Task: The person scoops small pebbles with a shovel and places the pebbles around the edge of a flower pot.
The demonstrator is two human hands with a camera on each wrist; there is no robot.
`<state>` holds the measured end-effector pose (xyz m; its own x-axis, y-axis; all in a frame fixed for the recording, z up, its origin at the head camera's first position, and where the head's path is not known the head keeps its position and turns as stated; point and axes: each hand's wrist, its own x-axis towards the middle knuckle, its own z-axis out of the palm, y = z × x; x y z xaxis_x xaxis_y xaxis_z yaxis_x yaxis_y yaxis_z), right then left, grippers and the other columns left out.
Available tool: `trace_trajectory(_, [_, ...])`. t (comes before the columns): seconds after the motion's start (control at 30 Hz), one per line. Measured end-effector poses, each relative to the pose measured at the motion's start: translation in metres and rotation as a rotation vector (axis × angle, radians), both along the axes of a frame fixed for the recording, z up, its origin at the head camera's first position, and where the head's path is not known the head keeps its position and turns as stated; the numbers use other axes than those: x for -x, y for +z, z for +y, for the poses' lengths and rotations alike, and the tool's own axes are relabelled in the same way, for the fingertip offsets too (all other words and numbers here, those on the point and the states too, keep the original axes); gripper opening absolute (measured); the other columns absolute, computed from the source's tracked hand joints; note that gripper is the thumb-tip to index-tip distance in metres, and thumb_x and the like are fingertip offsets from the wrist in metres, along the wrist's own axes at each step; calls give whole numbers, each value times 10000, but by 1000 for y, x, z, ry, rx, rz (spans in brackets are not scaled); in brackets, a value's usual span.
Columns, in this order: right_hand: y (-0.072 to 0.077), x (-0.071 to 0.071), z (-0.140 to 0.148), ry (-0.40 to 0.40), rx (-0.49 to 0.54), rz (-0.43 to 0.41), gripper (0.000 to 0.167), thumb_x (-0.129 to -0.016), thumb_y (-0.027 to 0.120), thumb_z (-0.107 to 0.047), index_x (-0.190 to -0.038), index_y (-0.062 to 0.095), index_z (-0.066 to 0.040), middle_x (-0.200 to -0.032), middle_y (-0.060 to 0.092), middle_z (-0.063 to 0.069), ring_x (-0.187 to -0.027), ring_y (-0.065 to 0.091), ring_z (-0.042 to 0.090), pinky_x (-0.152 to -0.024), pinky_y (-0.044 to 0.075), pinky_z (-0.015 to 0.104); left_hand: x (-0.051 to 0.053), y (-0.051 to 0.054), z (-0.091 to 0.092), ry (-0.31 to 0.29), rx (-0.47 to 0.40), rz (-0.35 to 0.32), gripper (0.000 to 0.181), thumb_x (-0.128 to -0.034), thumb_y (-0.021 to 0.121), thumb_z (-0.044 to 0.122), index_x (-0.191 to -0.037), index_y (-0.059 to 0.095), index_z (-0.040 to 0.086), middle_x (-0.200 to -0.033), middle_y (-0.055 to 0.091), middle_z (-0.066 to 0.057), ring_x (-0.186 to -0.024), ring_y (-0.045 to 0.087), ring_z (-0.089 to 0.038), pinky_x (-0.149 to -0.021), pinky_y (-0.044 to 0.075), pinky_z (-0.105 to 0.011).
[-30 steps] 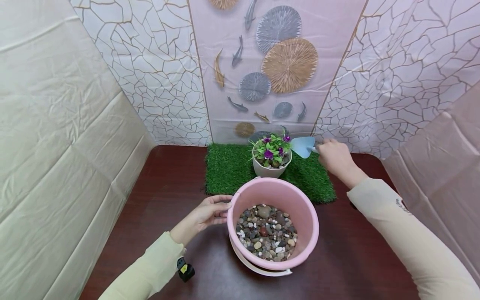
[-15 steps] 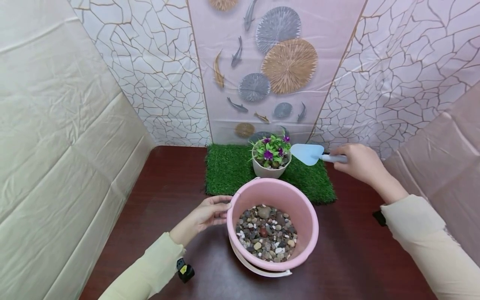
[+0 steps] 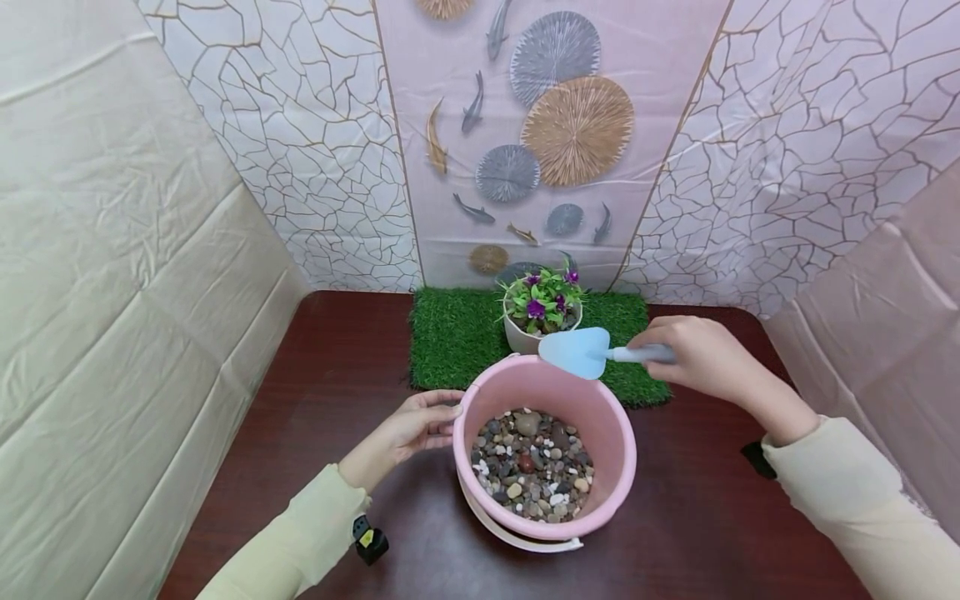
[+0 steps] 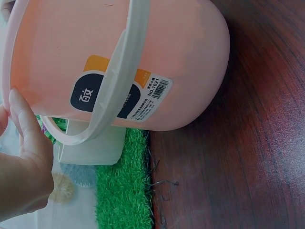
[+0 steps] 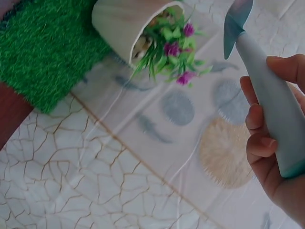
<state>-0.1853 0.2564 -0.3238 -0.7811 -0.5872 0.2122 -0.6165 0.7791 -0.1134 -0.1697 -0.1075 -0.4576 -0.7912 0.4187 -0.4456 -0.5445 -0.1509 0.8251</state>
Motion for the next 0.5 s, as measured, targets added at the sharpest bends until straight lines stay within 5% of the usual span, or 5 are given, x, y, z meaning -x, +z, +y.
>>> trace_trajectory(0.5, [-27, -14, -22, 111, -42, -34, 207, -673, 748, -35, -837, 738, -160, -764, 611, -76, -628, 493, 37, -526, 438, 224, 0, -1, -1, 1, 3, 4, 307, -907, 551, 32, -1213, 551, 55, -710, 690, 43, -627, 661, -49, -617, 579, -194])
